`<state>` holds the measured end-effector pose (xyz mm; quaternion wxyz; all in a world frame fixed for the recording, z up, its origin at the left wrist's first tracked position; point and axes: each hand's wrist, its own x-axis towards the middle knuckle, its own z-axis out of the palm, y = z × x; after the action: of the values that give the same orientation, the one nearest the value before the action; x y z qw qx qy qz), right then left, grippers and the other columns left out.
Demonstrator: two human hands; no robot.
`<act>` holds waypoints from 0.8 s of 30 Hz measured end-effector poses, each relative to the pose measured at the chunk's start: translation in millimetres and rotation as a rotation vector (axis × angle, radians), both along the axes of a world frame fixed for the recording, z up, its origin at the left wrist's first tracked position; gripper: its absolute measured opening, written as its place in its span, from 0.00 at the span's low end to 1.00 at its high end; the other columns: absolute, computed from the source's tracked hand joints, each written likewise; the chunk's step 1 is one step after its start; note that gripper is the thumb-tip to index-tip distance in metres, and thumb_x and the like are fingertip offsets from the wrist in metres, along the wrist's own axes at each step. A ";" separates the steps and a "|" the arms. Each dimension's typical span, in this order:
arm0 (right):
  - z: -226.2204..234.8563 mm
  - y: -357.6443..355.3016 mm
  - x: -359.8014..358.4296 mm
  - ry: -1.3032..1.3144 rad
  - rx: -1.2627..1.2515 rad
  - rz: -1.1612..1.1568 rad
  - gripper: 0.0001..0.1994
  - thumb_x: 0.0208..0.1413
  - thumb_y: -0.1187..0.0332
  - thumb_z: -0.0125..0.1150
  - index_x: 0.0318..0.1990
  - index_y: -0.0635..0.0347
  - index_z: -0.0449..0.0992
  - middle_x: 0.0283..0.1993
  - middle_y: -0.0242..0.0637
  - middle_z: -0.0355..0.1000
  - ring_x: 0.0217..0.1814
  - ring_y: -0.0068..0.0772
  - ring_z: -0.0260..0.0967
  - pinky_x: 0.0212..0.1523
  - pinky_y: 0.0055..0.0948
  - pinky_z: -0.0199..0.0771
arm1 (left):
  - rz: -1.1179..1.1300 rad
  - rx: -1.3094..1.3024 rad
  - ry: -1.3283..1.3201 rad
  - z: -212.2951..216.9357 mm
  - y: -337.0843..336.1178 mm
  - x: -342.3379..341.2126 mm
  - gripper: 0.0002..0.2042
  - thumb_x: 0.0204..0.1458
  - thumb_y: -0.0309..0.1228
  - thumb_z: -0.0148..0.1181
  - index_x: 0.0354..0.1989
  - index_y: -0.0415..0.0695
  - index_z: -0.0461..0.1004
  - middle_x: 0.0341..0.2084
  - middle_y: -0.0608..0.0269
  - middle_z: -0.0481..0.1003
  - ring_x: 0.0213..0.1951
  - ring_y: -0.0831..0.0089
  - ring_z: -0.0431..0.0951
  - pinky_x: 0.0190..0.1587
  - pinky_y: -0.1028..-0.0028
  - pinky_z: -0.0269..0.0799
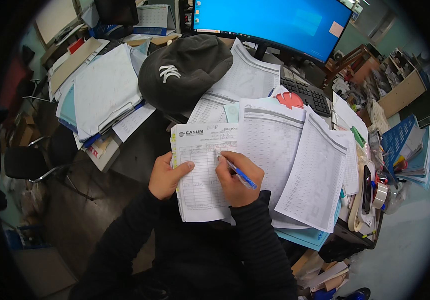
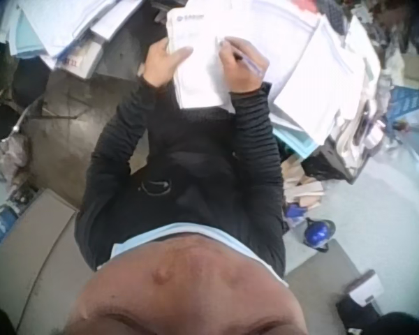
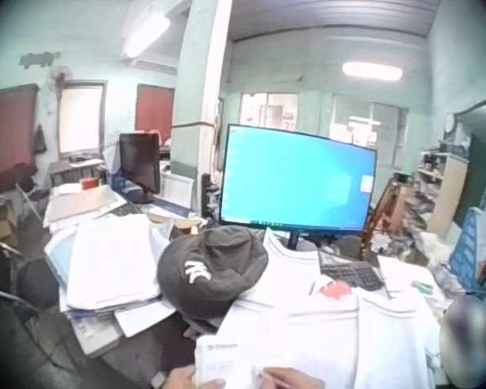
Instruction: The person writes on a grid-style form with a blue pen, flips through multiple sheets, and uses a green correction tape to correct entries. The person continues writing and flipping through the stack of forms.
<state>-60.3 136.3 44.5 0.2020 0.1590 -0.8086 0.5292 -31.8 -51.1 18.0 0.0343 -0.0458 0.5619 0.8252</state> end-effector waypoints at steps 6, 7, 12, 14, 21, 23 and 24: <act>-3.1 0.0 -1.5 -0.024 -0.039 -0.017 0.06 0.51 0.76 0.64 0.36 0.68 0.80 0.30 0.45 0.79 0.26 0.32 0.78 0.29 0.24 0.76 | -0.019 -0.014 -0.006 -4.6 -1.7 -2.0 0.15 0.56 0.21 0.60 0.51 0.28 0.71 0.43 0.50 0.79 0.41 0.70 0.81 0.46 0.72 0.77; -3.0 0.4 -1.3 -0.026 -0.035 -0.015 0.06 0.51 0.76 0.64 0.36 0.68 0.80 0.30 0.45 0.79 0.26 0.32 0.78 0.29 0.24 0.76 | -0.023 0.002 -0.011 -4.4 -1.8 -1.7 0.15 0.56 0.21 0.60 0.51 0.28 0.71 0.43 0.50 0.79 0.41 0.70 0.81 0.46 0.72 0.77; -0.6 -0.5 -1.5 -0.016 -0.013 -0.008 0.06 0.51 0.76 0.64 0.36 0.68 0.80 0.30 0.45 0.79 0.27 0.32 0.78 0.30 0.24 0.76 | -0.031 0.010 -0.010 -4.4 -2.5 -1.7 0.15 0.56 0.21 0.59 0.51 0.28 0.71 0.43 0.50 0.79 0.41 0.70 0.81 0.46 0.72 0.78; -2.9 -0.6 -2.6 -0.008 0.000 -0.020 0.06 0.51 0.77 0.64 0.36 0.68 0.80 0.30 0.44 0.79 0.26 0.33 0.78 0.30 0.24 0.77 | -0.032 -0.002 -0.004 -4.8 -2.3 -2.0 0.15 0.56 0.22 0.60 0.51 0.28 0.71 0.43 0.50 0.79 0.41 0.69 0.81 0.46 0.72 0.78; -1.3 0.5 -1.7 -0.034 0.019 -0.026 0.06 0.50 0.77 0.65 0.35 0.68 0.80 0.29 0.45 0.79 0.27 0.34 0.78 0.29 0.25 0.77 | -0.027 0.013 -0.009 -1.3 -0.9 -1.8 0.15 0.57 0.22 0.60 0.50 0.28 0.71 0.43 0.50 0.79 0.41 0.70 0.81 0.45 0.72 0.78; 0.6 -0.7 -0.9 -0.008 0.038 -0.039 0.05 0.50 0.76 0.65 0.35 0.68 0.80 0.29 0.45 0.79 0.27 0.34 0.78 0.29 0.25 0.77 | -0.023 0.018 -0.008 -1.9 -0.7 -1.8 0.15 0.57 0.22 0.60 0.50 0.28 0.71 0.42 0.50 0.79 0.41 0.70 0.81 0.45 0.72 0.78; 0.9 -1.2 -0.5 0.004 0.048 -0.045 0.05 0.50 0.76 0.64 0.35 0.68 0.80 0.29 0.45 0.79 0.27 0.34 0.78 0.29 0.25 0.77 | -0.016 0.026 -0.004 -2.9 -0.3 -1.6 0.14 0.57 0.22 0.59 0.50 0.28 0.72 0.42 0.50 0.79 0.40 0.70 0.81 0.44 0.72 0.78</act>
<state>-60.8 135.1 45.4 0.2118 0.1466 -0.8239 0.5048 -33.5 -51.4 15.1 0.0426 -0.0425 0.5515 0.8320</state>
